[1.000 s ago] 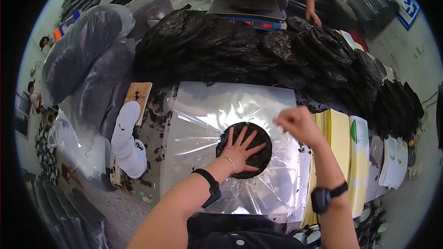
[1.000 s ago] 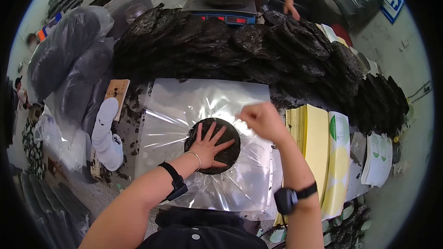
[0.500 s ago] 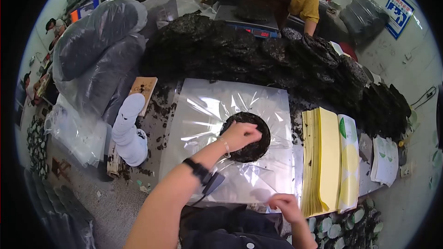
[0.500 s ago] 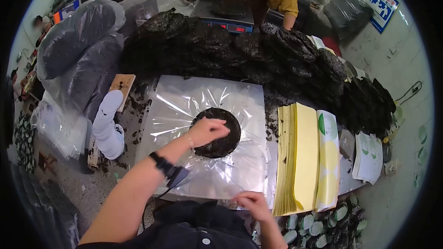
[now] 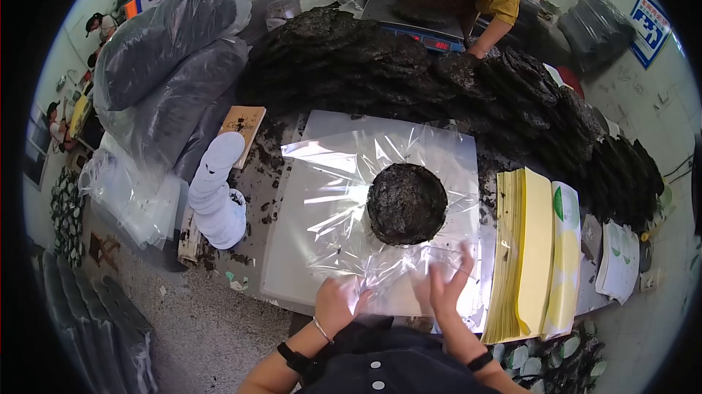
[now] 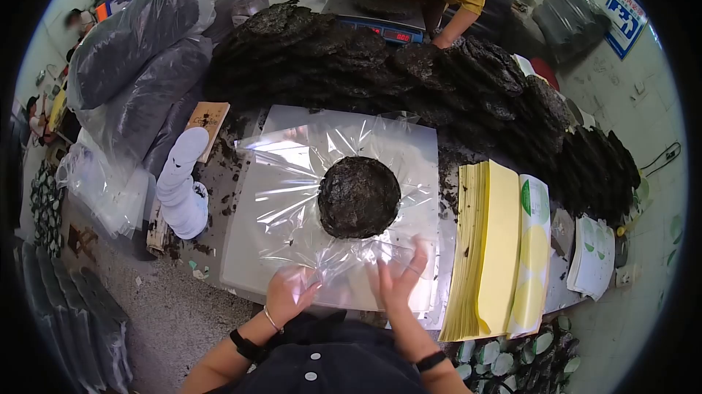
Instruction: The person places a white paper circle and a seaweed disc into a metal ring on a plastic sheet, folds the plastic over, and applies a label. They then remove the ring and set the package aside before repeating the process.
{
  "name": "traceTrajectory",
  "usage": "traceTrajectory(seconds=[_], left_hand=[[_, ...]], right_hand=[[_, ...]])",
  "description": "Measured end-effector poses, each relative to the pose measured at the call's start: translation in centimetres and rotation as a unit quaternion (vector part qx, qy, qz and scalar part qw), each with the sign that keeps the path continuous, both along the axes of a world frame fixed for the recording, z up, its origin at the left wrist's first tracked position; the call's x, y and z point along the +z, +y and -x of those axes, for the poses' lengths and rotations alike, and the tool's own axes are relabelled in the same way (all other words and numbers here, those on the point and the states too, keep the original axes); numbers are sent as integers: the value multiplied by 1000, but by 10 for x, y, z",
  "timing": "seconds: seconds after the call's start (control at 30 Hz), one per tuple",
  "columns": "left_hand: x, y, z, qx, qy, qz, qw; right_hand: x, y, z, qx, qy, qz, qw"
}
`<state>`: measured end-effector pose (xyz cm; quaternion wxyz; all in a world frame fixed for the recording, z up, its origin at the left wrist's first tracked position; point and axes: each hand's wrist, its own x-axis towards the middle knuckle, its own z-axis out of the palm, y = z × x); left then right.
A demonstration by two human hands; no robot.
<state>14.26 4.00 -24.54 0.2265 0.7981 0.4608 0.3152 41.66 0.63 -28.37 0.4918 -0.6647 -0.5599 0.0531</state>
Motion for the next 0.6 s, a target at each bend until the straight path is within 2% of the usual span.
traceTrajectory(seconds=[0.03,0.07,0.13,0.23,0.3,0.37,0.43,0.5,0.57,0.6], left_hand=[[-8,6,-1,-55,17,-21,998],[4,5,-3,-43,85,32,995],[1,3,-6,-54,103,36,993],[9,-9,-10,-63,163,37,984],[15,-4,-14,-55,205,22,977],[16,-2,-17,-13,145,36,989],[14,11,-24,-9,133,13,991],[6,27,-38,-30,38,-26,999],[14,60,-52,-36,45,-71,996],[20,83,-57,-86,71,-98,989]], right_hand=[[-10,-12,-5,38,-95,21,995],[-19,-25,-10,76,-185,30,979],[26,-22,10,212,-331,15,919],[26,20,33,81,-340,47,936],[36,50,41,75,-312,60,945],[54,75,44,90,-283,65,953],[56,89,44,118,-255,72,957],[46,96,39,116,-299,65,945],[58,104,37,125,-312,60,940],[54,105,36,138,-306,114,935]])
